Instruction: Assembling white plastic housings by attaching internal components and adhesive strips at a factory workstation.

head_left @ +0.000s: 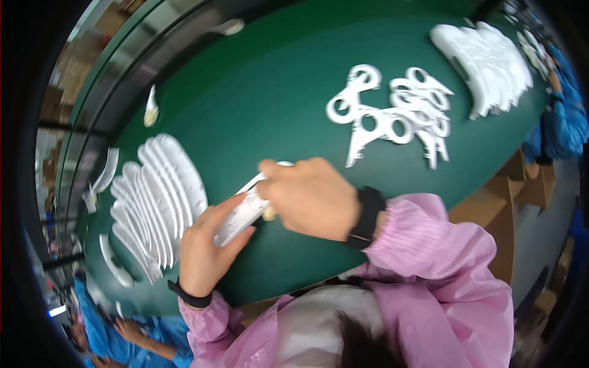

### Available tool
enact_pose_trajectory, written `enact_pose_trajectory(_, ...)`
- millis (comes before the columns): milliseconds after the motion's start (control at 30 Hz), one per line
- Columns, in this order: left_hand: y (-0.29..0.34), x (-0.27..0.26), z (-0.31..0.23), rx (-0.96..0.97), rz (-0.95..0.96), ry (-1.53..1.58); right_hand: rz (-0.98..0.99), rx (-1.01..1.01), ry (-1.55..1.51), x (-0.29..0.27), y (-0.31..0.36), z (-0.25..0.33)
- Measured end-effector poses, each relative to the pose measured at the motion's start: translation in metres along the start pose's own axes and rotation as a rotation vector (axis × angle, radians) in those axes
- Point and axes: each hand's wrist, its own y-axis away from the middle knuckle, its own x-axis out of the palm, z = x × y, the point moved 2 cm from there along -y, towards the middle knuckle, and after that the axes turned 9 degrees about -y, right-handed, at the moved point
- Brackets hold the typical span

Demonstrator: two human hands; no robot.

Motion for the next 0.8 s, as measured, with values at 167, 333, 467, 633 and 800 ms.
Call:
enact_pose_trajectory(167, -0.007, 0.003, 0.002, -0.076, 0.019, 0.128, -0.006, -0.058, 0.092, 0.001, -0.009, 0.003)
enact_pose_trajectory(333, 0.011, 0.007, -0.028, 0.069, -0.043, -0.092, -0.117, 0.022, 0.064, -0.003, 0.029, 0.006)
enact_pose_trajectory(467, 0.028, 0.010, -0.039, -0.091, -0.159, 0.137, -0.297, 0.044, -0.113, -0.038, 0.052, 0.027)
enact_pose_trajectory(633, 0.012, 0.025, -0.076, 0.268, 0.186, 0.320, -0.212, 0.299, -0.277, -0.037, 0.070, 0.023)
enact_pose_trajectory(800, 0.001, 0.028, -0.082, 0.320, 0.352, 0.422, -0.275, 0.361, -0.490, -0.041, 0.080, 0.002)
